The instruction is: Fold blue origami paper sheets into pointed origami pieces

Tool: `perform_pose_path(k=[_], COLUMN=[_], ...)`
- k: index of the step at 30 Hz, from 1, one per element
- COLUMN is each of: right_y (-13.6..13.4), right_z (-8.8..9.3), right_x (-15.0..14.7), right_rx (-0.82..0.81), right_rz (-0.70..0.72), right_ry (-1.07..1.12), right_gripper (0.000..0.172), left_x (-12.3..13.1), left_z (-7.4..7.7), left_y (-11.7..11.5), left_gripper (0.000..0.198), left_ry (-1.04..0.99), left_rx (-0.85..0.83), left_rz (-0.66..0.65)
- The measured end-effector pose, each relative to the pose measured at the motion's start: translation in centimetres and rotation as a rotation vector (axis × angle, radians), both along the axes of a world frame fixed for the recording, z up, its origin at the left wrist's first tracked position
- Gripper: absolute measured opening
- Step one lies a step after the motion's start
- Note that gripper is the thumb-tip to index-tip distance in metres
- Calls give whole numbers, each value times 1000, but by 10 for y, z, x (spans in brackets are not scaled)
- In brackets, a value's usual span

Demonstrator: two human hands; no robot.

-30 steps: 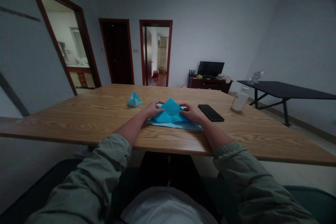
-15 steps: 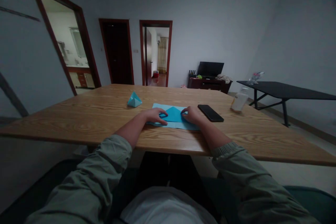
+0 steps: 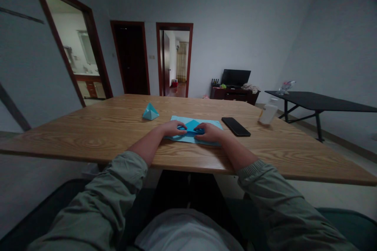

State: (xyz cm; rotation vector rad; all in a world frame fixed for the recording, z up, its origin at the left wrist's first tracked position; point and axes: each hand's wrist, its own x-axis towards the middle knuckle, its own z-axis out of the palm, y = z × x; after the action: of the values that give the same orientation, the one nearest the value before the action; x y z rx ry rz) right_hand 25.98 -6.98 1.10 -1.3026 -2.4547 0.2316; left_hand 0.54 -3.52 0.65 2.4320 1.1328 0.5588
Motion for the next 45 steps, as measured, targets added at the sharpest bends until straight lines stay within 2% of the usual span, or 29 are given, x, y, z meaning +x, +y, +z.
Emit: perform_pose_path(k=[8,11,13,16,23,29,32,35,39,45], right_y=[-6,-5,-3,0,3,12,14,14,14,25], right_z=[8,8,7,6,7,2,0,-1,-1,-8], right_x=[-6,-5,-2,2,11,18,19,17,17,23], right_rx=[72,127,138,126,114,143,163,165,116,5], right_rz=[-189,-281,-309,-295,-302,-308,-315,-337,-387,-419], right_ry=[-120,-136,-138,-105,-33,-19,-32,-57,-7,162], right_gripper=[30,28,28,25,31,29,29,32,31,32], left_x=[-2,-5,-6,-7,-7,-7,-8,-9,-8,-7], left_z=[2,-2,-5,-7,-2,-7,-9,-9,-6,-7], left_y=[1,7,11,15,10,15,20,22,18,13], left_gripper=[44,44,36,28,26,48,34,22,23,34], left_ry=[7,-64,-124,-139,-41,-154,-146,-43,44,-63], left_rx=[8,0,-4,1,58,52,120,185,139,120], left_rz=[6,45,62,63,50,109,138,158,116,147])
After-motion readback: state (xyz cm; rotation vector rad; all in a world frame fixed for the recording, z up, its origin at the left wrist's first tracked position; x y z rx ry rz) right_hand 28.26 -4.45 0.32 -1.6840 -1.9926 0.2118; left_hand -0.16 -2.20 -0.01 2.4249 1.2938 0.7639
